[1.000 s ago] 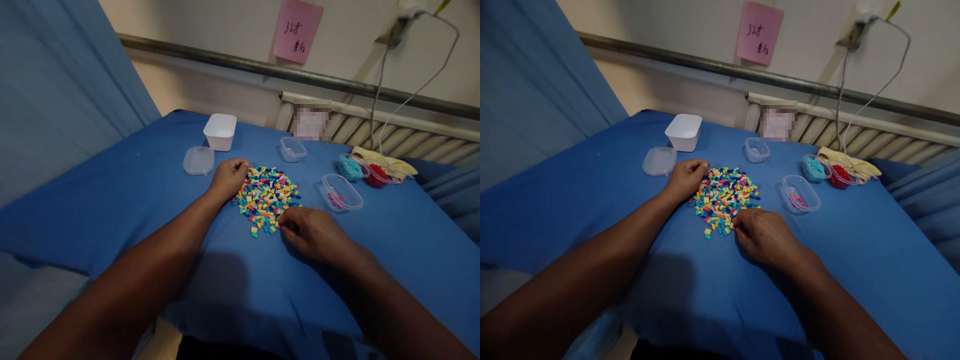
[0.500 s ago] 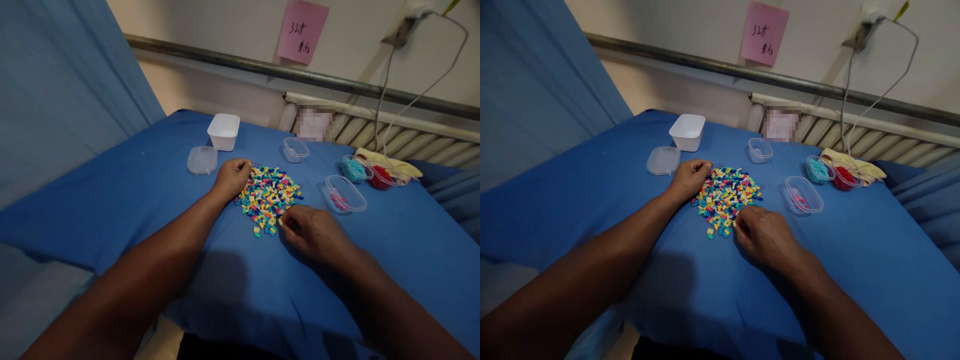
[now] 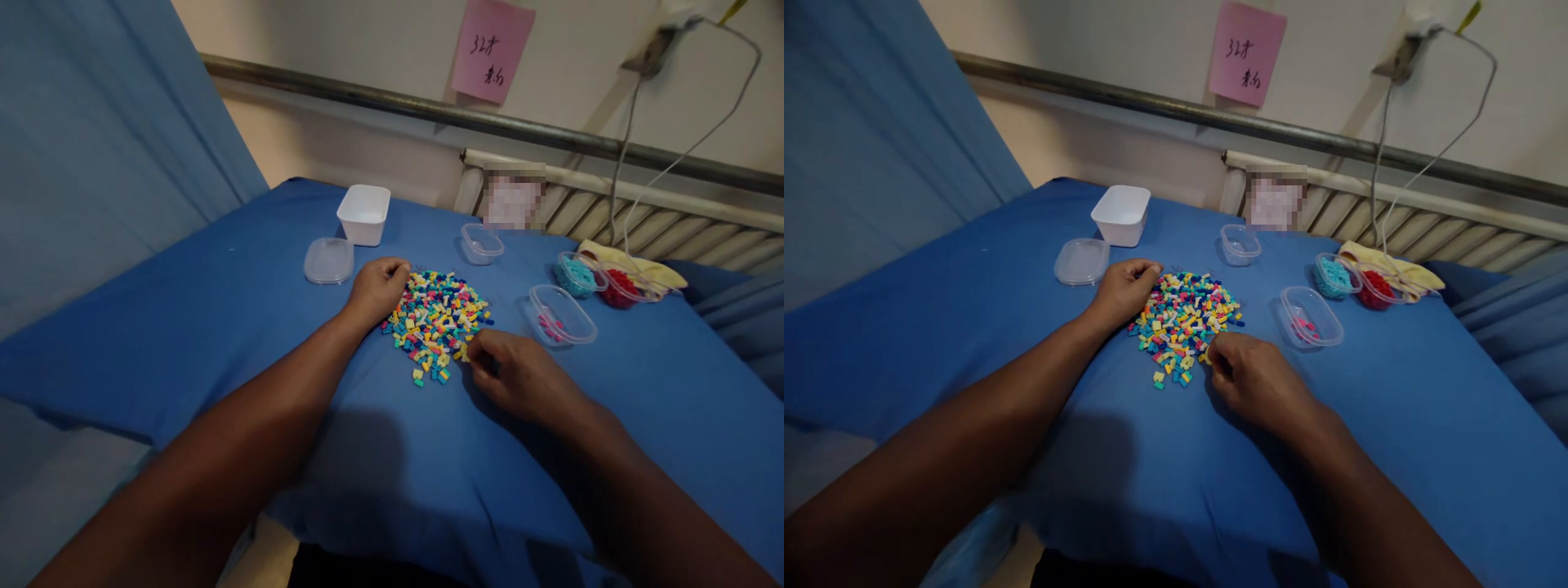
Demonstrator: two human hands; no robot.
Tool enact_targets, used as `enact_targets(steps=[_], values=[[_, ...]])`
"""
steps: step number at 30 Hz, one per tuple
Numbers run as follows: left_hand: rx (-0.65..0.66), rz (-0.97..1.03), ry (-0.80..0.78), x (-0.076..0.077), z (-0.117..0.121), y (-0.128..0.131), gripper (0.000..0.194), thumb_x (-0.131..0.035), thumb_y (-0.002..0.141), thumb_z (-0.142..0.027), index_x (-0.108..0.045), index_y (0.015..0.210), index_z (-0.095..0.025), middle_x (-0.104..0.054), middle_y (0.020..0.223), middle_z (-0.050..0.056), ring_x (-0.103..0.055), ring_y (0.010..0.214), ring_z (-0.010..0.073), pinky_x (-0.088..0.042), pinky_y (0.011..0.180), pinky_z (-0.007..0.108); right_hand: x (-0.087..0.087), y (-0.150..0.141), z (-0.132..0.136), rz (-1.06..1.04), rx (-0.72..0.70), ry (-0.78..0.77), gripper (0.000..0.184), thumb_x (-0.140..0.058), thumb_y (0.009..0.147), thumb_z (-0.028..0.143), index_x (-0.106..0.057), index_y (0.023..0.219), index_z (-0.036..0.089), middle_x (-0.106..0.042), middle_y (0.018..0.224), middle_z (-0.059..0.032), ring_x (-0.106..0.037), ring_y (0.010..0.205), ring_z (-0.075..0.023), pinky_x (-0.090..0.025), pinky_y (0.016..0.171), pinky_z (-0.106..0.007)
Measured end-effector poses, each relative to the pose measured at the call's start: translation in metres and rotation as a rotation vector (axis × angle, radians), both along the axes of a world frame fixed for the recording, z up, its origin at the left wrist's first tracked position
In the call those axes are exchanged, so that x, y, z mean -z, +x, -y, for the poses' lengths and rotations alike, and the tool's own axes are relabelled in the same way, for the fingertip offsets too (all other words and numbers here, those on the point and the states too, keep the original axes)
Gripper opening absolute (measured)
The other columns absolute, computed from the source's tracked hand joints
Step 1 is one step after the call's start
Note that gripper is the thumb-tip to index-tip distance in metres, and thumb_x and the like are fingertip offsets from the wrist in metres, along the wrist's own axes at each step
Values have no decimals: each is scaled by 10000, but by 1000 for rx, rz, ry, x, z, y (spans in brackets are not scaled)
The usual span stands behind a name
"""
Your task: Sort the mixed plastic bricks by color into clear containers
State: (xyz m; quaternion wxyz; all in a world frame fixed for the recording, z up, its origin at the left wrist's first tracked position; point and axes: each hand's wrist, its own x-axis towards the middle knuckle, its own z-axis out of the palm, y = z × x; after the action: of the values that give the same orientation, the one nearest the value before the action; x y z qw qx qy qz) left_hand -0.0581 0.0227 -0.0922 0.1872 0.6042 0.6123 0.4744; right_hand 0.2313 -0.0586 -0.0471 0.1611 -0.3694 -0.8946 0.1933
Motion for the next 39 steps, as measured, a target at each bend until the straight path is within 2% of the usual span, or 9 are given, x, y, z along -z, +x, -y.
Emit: enact_targets(steps=[8, 15, 19, 21, 24, 26, 28, 34, 39], values=[[5, 13, 7, -1, 1, 1, 328, -594, 984, -452, -807, 940, -206, -803, 943, 30, -720, 893, 236, -533, 824, 339, 3, 2, -4, -36, -39, 32, 237, -588, 926, 100, -730, 1063, 232, -804, 1019, -73, -747, 958, -243, -539, 848, -360], [-2, 11, 3, -1, 1, 2, 318, -595, 987, -430, -816, 963, -204, -809, 948, 32, -730, 902, 238, -534, 806, 341, 1, 2, -1, -44, -2, 21, 197, -591, 954, 157, -756, 1054, 197, -795, 945, -79, -742, 842, -233, -540, 762, -348], [-3, -63, 77, -7, 6, 3, 285, -591, 997, -369, -815, 977, -194, -809, 1011, 53, -740, 983, 247, -556, 891, 367, 4, 2, 0, -210, 89, -78, 223, -640, 952, 230, -804, 1102, 215, -804, 859, -46, -726, 717, -207, -546, 679, -327], [87, -134, 196, -15, 15, 9, 231, -613, 988, -302, -812, 1041, -197, -801, 1088, 62, -734, 1069, 241, -553, 976, 381, 8, 1, -2, -342, 143, -134, 202, -672, 960, 292, -819, 1080, 222, -811, 853, -44, -730, 712, -206, -560, 673, -328], [374, -214, 365, -27, 35, 29, 202, -659, 982, -251, -786, 1133, -211, -788, 1162, 68, -722, 1131, 224, -547, 1046, 395, 14, 1, -6, -544, 190, -246, 183, -729, 951, 354, -818, 1061, 238, -826, 912, -47, -749, 764, -208, -586, 695, -331], [571, -254, 408, -32, 48, 43, 191, -649, 996, -235, -770, 1142, -203, -787, 1152, 77, -720, 1123, 222, -549, 1048, 408, 17, 0, -9, -640, 186, -325, 181, -757, 947, 369, -806, 1072, 248, -822, 933, -41, -751, 790, -201, -597, 712, -329], [682, -263, 406, -34, 57, 55, 183, -604, 1012, -199, -759, 1107, -183, -781, 1090, 82, -723, 1066, 213, -559, 1009, 399, 18, 0, -11, -691, 176, -384, 184, -781, 945, 374, -779, 1085, 253, -814, 957, -36, -754, 820, -193, -604, 737, -325], [752, -287, 335, -36, 65, 59, 179, -570, 1003, -165, -742, 1048, -178, -752, 1017, 71, -708, 979, 192, -555, 909, 349, 21, 1, -14, -708, 195, -436, 261, -806, 940, 383, -677, 1123, 248, -796, 950, -31, -762, 830, -187, -603, 716, -306], [723, -354, 283, -40, 66, 56, 144, -580, 1035, -234, -715, 1016, -189, -737, 989, 59, -696, 951, 186, -536, 864, 325, 17, 0, -13, -611, 189, -309, 220, -751, 964, 423, -719, 1062, 229, -785, 895, -45, -739, 760, -198, -604, 680, -335]])
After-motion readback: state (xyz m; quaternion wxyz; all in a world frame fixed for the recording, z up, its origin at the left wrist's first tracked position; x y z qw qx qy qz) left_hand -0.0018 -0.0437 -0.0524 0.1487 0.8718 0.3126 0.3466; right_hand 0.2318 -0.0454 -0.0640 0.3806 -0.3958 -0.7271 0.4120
